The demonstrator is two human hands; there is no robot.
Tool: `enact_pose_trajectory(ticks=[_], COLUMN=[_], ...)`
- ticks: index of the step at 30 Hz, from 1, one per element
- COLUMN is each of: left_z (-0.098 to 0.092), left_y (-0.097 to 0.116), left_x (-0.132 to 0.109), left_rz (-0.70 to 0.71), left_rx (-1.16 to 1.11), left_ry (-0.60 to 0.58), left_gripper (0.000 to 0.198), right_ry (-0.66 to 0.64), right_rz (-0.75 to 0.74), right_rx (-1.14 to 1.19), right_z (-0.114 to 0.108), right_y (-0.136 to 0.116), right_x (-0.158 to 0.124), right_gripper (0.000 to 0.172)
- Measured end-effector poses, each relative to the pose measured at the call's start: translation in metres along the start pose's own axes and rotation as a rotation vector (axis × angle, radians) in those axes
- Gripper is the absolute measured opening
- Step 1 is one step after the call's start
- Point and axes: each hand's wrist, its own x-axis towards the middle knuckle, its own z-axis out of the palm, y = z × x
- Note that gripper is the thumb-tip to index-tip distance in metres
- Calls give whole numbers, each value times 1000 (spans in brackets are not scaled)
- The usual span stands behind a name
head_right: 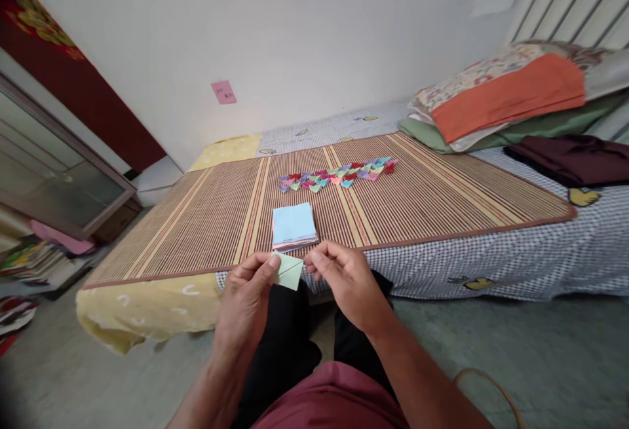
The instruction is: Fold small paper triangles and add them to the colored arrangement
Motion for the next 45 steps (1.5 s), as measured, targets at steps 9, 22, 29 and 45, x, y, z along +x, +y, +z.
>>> enact_pose_trajectory(ticks=[9,22,29,45], left_z=[4,-4,4,7], left_y=[2,4,-3,-2], left_x=[-4,6,5,3], left_rz=[50,-166,-172,-93], left_rx=[79,-67,-250,-311], left_ry=[19,-111,-2,62], left_gripper=[20,27,28,27], right_ry=[-7,-107,-122,-26], right_rz=[-2,75,122,60], right_rx=[-68,2,13,-35], right_z=[7,1,23,30], right_y=[4,6,12,10], right_x=[-2,1,-3,-6], right_gripper=[18,12,15,16])
